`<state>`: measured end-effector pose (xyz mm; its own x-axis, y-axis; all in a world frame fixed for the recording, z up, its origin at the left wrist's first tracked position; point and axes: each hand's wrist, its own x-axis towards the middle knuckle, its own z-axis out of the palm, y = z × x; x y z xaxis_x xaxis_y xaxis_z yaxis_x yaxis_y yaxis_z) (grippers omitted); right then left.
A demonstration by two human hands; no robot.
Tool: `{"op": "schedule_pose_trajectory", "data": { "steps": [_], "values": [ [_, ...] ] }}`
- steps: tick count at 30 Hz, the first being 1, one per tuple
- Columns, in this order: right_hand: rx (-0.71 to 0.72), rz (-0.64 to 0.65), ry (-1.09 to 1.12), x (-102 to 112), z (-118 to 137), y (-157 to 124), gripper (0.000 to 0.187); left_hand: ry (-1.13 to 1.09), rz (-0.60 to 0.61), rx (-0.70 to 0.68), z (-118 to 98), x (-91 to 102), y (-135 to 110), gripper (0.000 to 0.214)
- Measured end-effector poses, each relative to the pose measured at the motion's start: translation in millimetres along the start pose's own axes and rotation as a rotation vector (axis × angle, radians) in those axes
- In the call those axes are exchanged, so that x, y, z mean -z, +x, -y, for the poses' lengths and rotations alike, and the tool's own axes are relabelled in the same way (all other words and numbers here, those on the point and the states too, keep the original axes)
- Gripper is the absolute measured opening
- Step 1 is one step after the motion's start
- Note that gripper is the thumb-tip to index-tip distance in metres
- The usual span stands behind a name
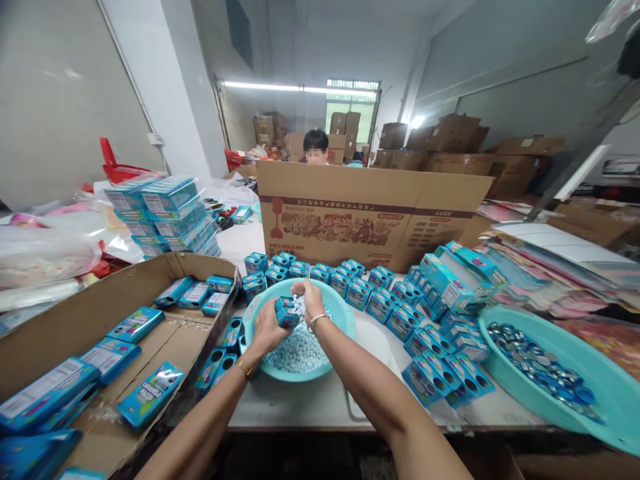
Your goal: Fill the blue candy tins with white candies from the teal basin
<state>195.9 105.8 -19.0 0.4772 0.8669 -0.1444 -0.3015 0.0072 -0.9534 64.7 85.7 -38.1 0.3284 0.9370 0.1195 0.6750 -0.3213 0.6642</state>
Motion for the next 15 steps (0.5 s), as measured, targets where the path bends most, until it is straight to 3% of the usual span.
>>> {"op": "schedule_pose_trajectory", "data": {
  "steps": [4,10,13,15],
  "values": [
    [-0.014,0.03,0.023,2.6,0.9,-1.6,0.044,-0.065,-0.005,-0.014,-0.9,-4.0,0.9,0.076],
    [0.075,0.139,-0.043,3.4,1.1,-6.6,0.037,-0.139,0.01,-0.026,4.8,-14.9,3.3,0.078],
    [0.073,0.141,-0.146,25.0,4.0,-7.2,0.041,-0.157,0.047,-0.061,13.2,-0.1,4.6,0.083],
    [0.033,0.09,-0.356,48.4,2.4,-7.4,0.041,0.007,0.118,-0.106,15.1,17.1,5.5,0.081]
  ]
}}
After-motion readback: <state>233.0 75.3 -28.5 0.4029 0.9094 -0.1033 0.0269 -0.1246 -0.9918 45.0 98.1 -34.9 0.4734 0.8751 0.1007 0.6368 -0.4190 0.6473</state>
